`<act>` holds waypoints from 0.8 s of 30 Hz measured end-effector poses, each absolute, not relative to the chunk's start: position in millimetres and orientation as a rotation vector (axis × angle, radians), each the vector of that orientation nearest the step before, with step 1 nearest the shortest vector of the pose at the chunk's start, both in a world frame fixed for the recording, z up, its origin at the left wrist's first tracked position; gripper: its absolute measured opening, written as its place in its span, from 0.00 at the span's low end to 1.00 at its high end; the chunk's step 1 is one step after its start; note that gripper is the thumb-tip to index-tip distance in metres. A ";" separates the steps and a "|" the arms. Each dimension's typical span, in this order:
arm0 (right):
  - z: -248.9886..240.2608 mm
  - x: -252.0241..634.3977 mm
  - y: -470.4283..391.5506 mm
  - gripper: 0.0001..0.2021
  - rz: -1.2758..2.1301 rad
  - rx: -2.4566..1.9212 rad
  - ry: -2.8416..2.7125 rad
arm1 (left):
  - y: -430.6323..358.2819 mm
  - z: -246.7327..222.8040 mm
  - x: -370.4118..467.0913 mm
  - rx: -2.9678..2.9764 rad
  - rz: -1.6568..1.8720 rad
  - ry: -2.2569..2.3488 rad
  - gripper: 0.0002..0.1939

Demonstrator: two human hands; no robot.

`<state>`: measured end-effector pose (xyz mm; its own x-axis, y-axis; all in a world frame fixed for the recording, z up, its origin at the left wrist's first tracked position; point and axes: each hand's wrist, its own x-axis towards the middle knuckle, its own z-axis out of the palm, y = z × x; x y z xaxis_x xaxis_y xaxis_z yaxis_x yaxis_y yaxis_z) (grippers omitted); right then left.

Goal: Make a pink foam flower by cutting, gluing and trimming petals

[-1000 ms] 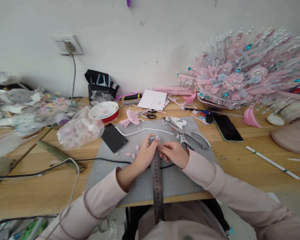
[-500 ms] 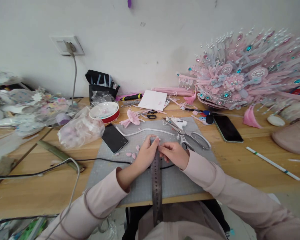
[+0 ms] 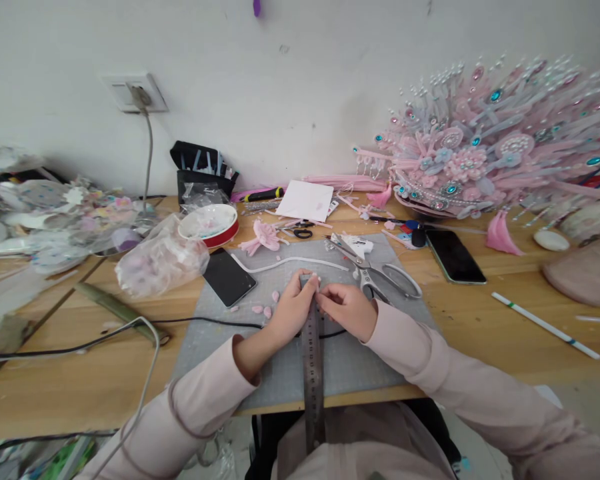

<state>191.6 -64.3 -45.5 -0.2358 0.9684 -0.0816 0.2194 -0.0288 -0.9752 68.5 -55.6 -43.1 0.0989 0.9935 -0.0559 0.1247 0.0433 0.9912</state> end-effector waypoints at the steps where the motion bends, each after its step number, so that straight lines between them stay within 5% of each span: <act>1: -45.1 191.4 -64.2 0.10 1.326 -1.289 -1.521 | -56.0 -42.6 68.5 1.311 1.040 1.245 0.07; 9: -41.2 189.5 -63.3 0.11 1.441 -1.265 -1.393 | -58.4 -44.1 67.7 1.175 1.063 1.130 0.07; 16: -40.4 191.6 -59.3 0.14 1.415 -1.249 -1.296 | -57.9 -48.4 70.8 1.117 1.183 0.912 0.20; 24: -42.3 192.3 -57.9 0.15 1.406 -1.239 -1.267 | -56.3 -43.3 68.2 1.199 1.091 0.961 0.08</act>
<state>192.3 -57.9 -42.3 -0.1466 0.9811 -0.1262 0.0234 -0.1241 -0.9920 68.2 -56.3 -43.3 0.2208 0.9753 -0.0030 -0.1263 0.0316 0.9915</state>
